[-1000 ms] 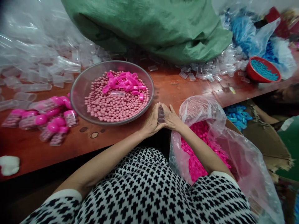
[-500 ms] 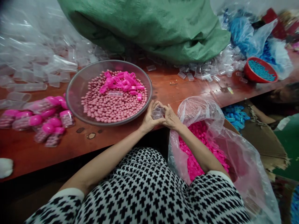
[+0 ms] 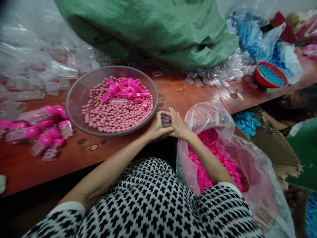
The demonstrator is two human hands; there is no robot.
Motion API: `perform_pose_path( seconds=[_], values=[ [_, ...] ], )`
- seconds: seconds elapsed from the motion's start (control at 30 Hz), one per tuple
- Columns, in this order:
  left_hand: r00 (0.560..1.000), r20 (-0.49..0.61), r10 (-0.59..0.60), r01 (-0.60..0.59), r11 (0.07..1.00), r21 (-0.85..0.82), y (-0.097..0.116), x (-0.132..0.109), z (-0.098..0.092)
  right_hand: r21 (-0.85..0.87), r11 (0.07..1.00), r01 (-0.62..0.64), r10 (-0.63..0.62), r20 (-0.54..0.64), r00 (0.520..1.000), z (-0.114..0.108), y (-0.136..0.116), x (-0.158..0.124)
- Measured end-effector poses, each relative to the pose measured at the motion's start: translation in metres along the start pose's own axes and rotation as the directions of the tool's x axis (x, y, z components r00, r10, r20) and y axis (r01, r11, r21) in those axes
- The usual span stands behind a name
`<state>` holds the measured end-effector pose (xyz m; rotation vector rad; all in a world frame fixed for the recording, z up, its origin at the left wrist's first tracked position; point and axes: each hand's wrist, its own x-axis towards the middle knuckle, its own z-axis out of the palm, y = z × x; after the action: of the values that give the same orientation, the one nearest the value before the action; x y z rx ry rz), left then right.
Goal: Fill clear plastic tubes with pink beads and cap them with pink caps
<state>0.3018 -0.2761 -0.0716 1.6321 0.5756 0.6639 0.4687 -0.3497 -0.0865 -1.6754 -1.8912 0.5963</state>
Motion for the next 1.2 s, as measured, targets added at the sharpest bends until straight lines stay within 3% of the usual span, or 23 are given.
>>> perform_pose_path(
  seconds=[0.13,0.3,0.4,0.5,0.6,0.7,0.8,0.9,0.97,1.03,1.1,1.13,1.2],
  values=[
    [1.0,-0.002,0.003,-0.003,0.998,0.06,-0.002,0.005,0.001,0.217,0.976,0.019,-0.009,-0.048,0.999,0.002,-0.002,0.0],
    [0.996,-0.084,-0.027,0.006,0.97,-0.243,0.005,-0.011,0.021,0.242,0.967,0.076,-0.065,-0.052,0.997,-0.001,-0.038,-0.005],
    [0.989,-0.142,-0.041,-0.01,0.94,-0.342,0.034,-0.033,0.029,0.208,0.968,0.139,-0.127,-0.07,0.989,-0.013,-0.075,-0.02],
    [0.958,-0.271,0.091,-0.183,0.923,-0.339,0.081,-0.05,0.021,0.236,0.949,0.21,-0.179,-0.147,0.973,-0.029,-0.117,-0.024],
    [0.906,-0.383,0.18,-0.311,0.897,-0.315,0.122,-0.057,-0.006,0.31,0.925,0.22,-0.165,-0.192,0.967,-0.04,-0.154,-0.001],
    [0.897,-0.399,0.191,-0.293,0.933,-0.211,0.136,-0.054,-0.044,0.37,0.904,0.215,-0.195,-0.091,0.977,-0.041,-0.174,0.043],
    [0.917,-0.392,0.072,-0.099,0.994,-0.051,0.127,-0.048,-0.079,0.366,0.903,0.224,-0.269,0.076,0.96,-0.037,-0.177,0.089],
    [0.946,-0.305,-0.105,0.156,0.977,0.146,0.117,-0.042,-0.113,0.149,0.957,0.249,-0.274,0.182,0.944,-0.035,-0.173,0.124],
    [0.958,-0.25,-0.139,0.228,0.899,0.373,0.115,-0.041,-0.137,-0.159,0.954,0.255,-0.195,0.316,0.928,-0.035,-0.172,0.139],
    [0.954,-0.261,-0.146,0.278,0.758,0.591,0.116,-0.042,-0.163,-0.447,0.853,0.268,-0.013,0.496,0.868,-0.032,-0.172,0.15],
    [0.927,-0.301,-0.224,0.375,0.581,0.722,0.114,-0.042,-0.184,-0.579,0.749,0.322,0.133,0.608,0.783,-0.019,-0.171,0.156],
    [0.911,-0.305,-0.278,0.409,0.507,0.759,0.112,-0.042,-0.191,-0.602,0.717,0.352,0.153,0.629,0.763,-0.009,-0.17,0.158],
    [0.891,-0.266,-0.369,0.419,0.442,0.793,0.104,-0.039,-0.197,-0.625,0.677,0.39,0.114,0.612,0.783,0.014,-0.166,0.162]
  ],
)
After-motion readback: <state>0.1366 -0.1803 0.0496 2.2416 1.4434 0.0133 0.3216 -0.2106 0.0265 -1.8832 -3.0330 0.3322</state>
